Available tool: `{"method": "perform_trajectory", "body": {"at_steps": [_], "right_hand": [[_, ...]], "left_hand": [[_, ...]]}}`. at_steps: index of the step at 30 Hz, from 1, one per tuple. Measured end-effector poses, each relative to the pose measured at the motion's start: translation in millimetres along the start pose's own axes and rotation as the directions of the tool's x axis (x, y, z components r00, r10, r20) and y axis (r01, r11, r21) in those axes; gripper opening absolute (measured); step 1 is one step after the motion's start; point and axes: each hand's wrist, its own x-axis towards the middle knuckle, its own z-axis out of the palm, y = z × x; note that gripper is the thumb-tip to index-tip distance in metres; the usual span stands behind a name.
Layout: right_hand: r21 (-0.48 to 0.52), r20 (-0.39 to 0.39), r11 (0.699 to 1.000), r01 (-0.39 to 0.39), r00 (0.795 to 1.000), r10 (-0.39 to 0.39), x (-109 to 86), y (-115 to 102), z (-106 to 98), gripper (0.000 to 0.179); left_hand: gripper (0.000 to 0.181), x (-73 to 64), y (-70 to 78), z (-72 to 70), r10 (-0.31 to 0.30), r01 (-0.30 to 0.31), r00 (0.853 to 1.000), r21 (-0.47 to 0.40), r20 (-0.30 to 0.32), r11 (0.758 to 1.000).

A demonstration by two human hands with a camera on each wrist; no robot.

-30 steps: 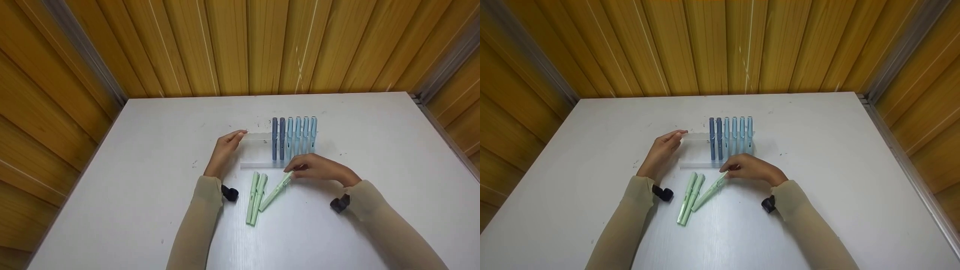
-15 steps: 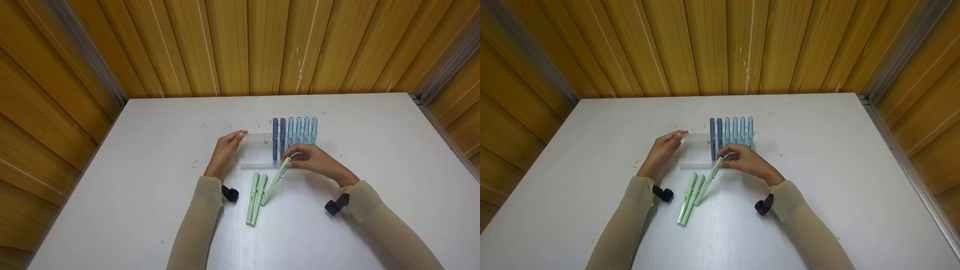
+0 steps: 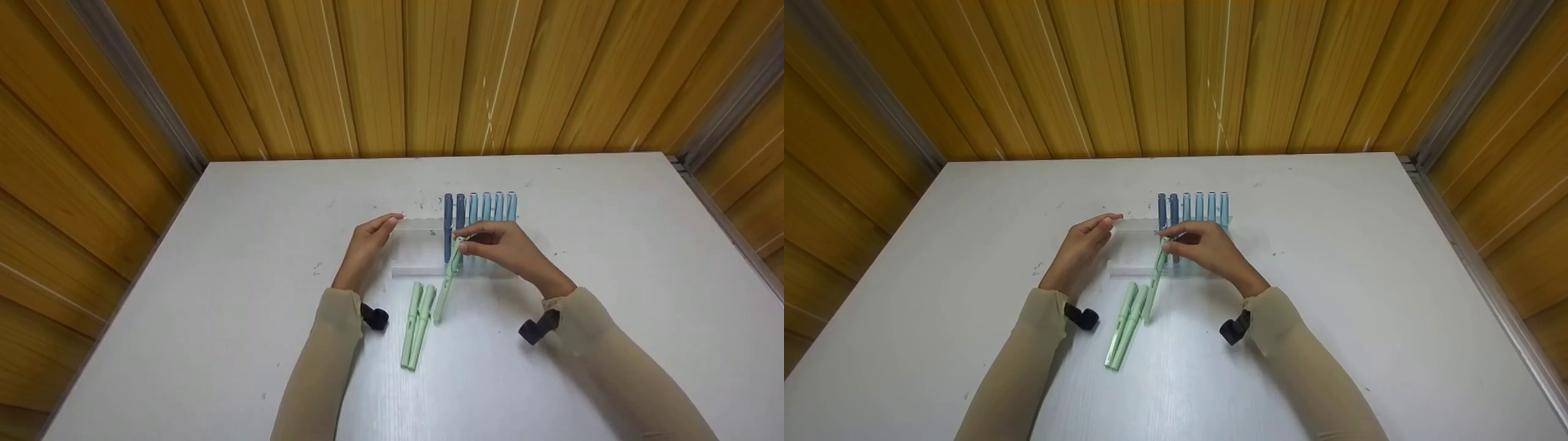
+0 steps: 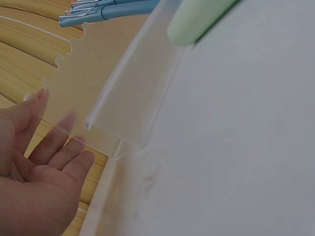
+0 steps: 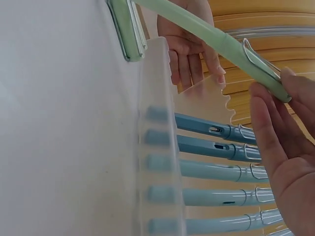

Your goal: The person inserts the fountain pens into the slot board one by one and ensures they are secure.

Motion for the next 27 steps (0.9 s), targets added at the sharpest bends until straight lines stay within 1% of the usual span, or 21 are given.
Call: {"method": "perform_trajectory", "body": {"at_steps": [6,11,14,22,27], "right_hand": [[-0.003,-0.061,0.999,0.034,0.998,-0.035,9.1,-11.4,0.8,0.035],[-0.02,-0.108,0.999,0.038,0.993,-0.04,16.2,-21.6,0.6,0.031],[-0.039,-0.132,0.998,0.051,0.99,-0.056,19.6,-27.1,-0.6,0.029],[-0.074,-0.177,0.988,0.139,0.973,-0.15,26.2,-37.8,-4.1,0.028],[-0.074,-0.223,0.985,0.156,0.96,-0.168,30.3,-40.7,-5.3,0.027]], "left_hand": [[0.039,-0.9,-0.2,-0.6,0.009,-0.009,1.0,0.016,0.005,1.0],[0.039,-0.8,-0.3,-0.1,0.02,-0.02,1.0,-0.014,0.01,1.0],[0.039,-0.8,-0.3,-0.1,0.023,-0.022,1.0,-0.029,0.012,0.999],[0.039,-0.1,-0.2,-0.1,0.022,-0.022,1.0,-0.031,0.009,0.999],[0.036,1.4,-0.3,0.4,0.016,-0.016,1.0,-0.03,0.006,0.999]]}}
